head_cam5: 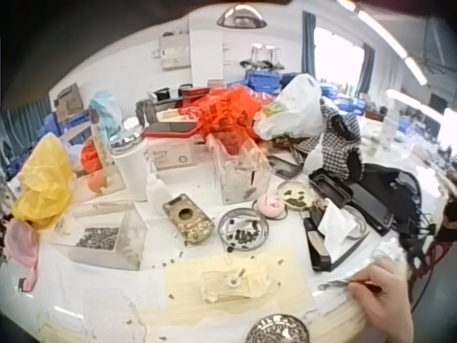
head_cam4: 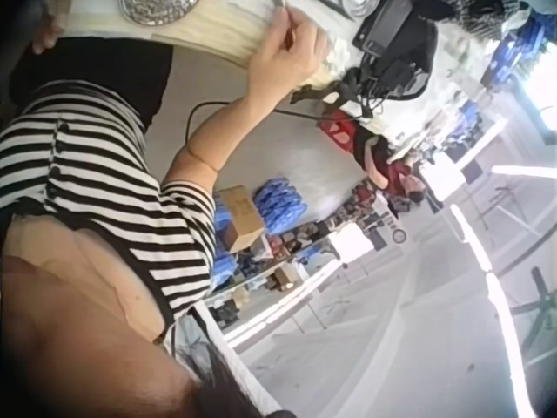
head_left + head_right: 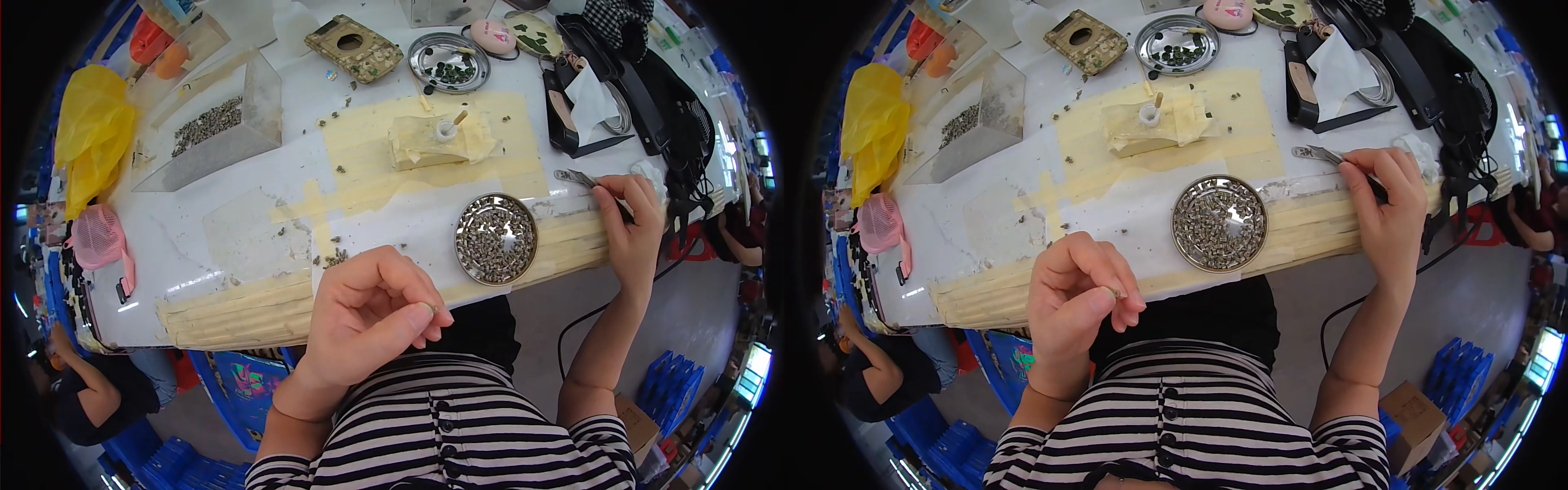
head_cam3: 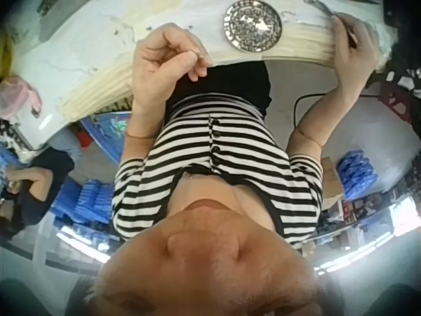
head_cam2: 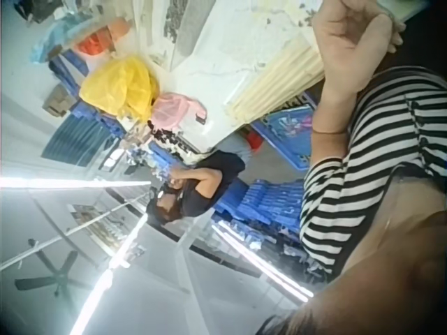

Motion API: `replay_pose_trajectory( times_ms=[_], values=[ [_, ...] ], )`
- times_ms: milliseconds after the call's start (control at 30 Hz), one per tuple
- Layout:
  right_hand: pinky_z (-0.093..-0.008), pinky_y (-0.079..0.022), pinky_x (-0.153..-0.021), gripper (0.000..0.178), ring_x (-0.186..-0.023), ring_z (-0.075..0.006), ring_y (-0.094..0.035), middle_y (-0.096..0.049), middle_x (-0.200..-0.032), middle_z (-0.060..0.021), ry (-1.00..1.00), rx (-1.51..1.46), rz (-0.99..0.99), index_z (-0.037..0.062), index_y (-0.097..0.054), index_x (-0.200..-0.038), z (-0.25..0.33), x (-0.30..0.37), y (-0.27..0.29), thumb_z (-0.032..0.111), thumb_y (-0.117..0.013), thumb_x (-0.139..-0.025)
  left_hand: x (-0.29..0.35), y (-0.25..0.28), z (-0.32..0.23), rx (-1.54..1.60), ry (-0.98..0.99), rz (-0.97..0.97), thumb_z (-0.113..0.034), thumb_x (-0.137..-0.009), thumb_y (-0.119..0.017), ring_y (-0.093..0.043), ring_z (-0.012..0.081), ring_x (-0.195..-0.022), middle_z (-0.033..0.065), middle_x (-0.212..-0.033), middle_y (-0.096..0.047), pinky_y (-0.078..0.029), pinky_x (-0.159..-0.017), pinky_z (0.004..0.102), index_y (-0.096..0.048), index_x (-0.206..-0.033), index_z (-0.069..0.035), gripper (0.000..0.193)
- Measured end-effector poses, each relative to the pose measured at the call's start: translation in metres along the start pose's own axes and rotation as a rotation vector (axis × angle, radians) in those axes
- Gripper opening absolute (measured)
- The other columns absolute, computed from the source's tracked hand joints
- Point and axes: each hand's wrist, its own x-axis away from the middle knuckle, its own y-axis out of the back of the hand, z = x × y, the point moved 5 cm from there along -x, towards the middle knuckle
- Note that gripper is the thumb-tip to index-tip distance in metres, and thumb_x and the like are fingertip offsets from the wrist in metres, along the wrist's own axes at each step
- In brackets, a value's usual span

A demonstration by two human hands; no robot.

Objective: The recorder is assembling small toy components onto a circular metal base using tweezers at a factory workbench.

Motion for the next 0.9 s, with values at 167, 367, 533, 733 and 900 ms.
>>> replay_pose_trajectory(
  times_ms=[167, 367, 533, 733, 900],
  values=[
    [-0.0315, -0.044, -0.066, 0.019, -0.071, -0.0211, -0.055, -0.060, -0.077, -0.0056, 0.134, -0.225, -0.046, 0.0026, -0.072, -0.089, 0.064, 0.006, 0.003, 0.000, -0.076, -0.071, 0.003, -0.003, 0.007, -0.062, 0.076, -0.007, 0.000, -0.091, -0.059, -0.062, 0.0080, -0.077, 0.0087, -0.089, -0.067, -0.051, -0.066, 0.0200, -0.059, -0.092, 0.000, 0.001],
    [-0.0293, -0.045, -0.060, 0.028, -0.069, -0.0181, -0.058, -0.064, -0.079, -0.0016, 0.380, -0.688, 0.151, 0.0068, -0.072, -0.091, 0.130, 0.019, -0.034, 0.007, -0.082, -0.064, 0.004, -0.008, 0.011, -0.028, 0.115, 0.013, -0.001, -0.093, -0.060, -0.063, 0.0082, -0.079, 0.0075, -0.091, -0.067, -0.051, -0.066, 0.0202, -0.060, -0.094, 0.001, 0.002],
    [-0.0269, -0.046, -0.056, 0.023, -0.065, -0.0171, -0.059, -0.064, -0.077, -0.0033, 0.382, -0.768, 0.157, 0.0058, -0.071, -0.087, 0.134, 0.021, -0.040, 0.004, -0.083, -0.068, 0.011, -0.002, 0.007, -0.014, 0.210, 0.008, -0.001, -0.092, -0.063, -0.063, 0.0086, -0.074, 0.0060, -0.086, -0.067, -0.051, -0.063, 0.0206, -0.064, -0.094, 0.002, 0.004],
    [-0.0267, -0.051, -0.059, 0.021, -0.065, -0.0182, -0.065, -0.068, -0.078, -0.0070, 0.100, -0.857, 0.136, 0.0025, -0.069, -0.086, 0.117, 0.023, -0.044, -0.007, -0.076, -0.069, 0.010, 0.013, -0.020, -0.884, -0.245, -0.307, 0.002, -0.084, -0.071, -0.060, 0.0117, -0.065, 0.0075, -0.080, -0.065, -0.048, -0.058, 0.0235, -0.069, -0.092, 0.001, 0.008],
    [-0.0245, -0.052, -0.063, 0.015, -0.068, -0.0151, -0.066, -0.070, -0.081, -0.0087, -0.052, -0.966, 0.177, -0.0013, -0.069, -0.086, 0.107, 0.022, -0.054, -0.009, -0.073, -0.074, -0.001, 0.009, -0.022, -1.327, -0.471, -0.373, 0.001, -0.077, -0.075, -0.056, 0.0188, -0.066, 0.0080, -0.078, -0.060, -0.044, -0.057, 0.0285, -0.070, -0.089, -0.002, 0.014]
  ],
)
